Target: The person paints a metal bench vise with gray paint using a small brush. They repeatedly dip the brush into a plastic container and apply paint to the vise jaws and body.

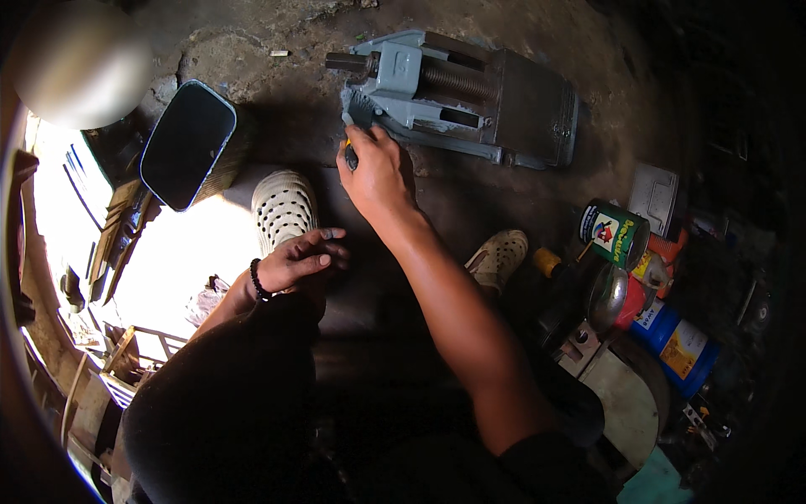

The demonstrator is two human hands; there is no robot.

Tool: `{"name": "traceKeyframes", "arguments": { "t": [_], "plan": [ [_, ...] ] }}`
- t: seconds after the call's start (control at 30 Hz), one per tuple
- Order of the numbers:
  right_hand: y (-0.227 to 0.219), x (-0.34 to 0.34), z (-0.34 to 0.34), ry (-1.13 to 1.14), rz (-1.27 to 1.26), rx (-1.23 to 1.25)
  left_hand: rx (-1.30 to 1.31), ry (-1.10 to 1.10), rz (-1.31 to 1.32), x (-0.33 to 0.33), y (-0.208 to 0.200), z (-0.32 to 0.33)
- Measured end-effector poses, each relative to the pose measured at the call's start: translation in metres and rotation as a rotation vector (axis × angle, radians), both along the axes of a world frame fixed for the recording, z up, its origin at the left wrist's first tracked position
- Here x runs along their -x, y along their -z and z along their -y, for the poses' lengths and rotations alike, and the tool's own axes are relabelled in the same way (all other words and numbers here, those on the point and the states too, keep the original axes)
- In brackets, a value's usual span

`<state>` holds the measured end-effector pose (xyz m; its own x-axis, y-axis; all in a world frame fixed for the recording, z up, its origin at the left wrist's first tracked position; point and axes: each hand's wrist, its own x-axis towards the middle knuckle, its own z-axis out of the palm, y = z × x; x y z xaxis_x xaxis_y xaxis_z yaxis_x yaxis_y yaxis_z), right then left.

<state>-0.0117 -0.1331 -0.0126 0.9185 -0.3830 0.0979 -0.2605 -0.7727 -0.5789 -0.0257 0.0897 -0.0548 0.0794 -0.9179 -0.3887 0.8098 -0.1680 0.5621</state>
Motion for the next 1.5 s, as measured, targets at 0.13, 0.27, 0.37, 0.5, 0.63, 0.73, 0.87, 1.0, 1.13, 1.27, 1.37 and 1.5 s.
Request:
{"name": "traceKeyframes", "arguments": {
  "t": [0.13,0.27,0.37,0.5,0.63,0.73,0.87,1.0,1.13,1.27,1.37,1.5],
  "plan": [
    [-0.007,-0.001,0.002,0.0,-0.031,0.006,0.001,-0.013,-0.053,0.0,-0.001,-0.002],
    [-0.009,-0.002,0.003,0.006,0.021,-0.051,0.021,-0.036,-0.047,0.001,0.001,-0.001],
    [-0.003,-0.002,-0.003,0.009,0.006,-0.048,0.019,-0.022,-0.05,0.001,0.001,-0.001],
    [0.004,-0.002,-0.006,-0.013,-0.111,0.014,0.01,0.005,-0.018,-0.002,-0.001,-0.001],
    [0.0,-0.01,0.0,0.012,-0.082,-0.007,0.005,0.005,-0.036,-0.001,-0.002,0.0],
    [-0.007,-0.021,0.003,0.101,-0.166,-0.022,0.006,0.005,-0.035,-0.001,-0.002,0.001],
    [-0.015,-0.031,-0.002,0.146,-0.227,-0.053,0.006,0.022,0.005,-0.001,-0.001,0.0],
    [-0.019,-0.037,-0.002,0.15,-0.295,-0.018,0.006,0.027,0.009,-0.002,-0.001,-0.001],
    [-0.021,-0.04,0.0,0.165,-0.308,-0.052,0.006,0.021,0.009,-0.002,0.0,-0.001],
    [-0.022,-0.041,0.001,0.15,-0.307,-0.036,0.006,0.005,0.011,-0.001,-0.001,-0.002],
    [-0.024,-0.041,0.003,0.152,-0.31,-0.071,0.003,0.013,0.021,-0.002,-0.001,-0.002],
    [-0.023,-0.04,0.003,0.117,-0.303,-0.045,0.003,0.009,0.022,-0.003,-0.001,-0.002]
  ]
}}
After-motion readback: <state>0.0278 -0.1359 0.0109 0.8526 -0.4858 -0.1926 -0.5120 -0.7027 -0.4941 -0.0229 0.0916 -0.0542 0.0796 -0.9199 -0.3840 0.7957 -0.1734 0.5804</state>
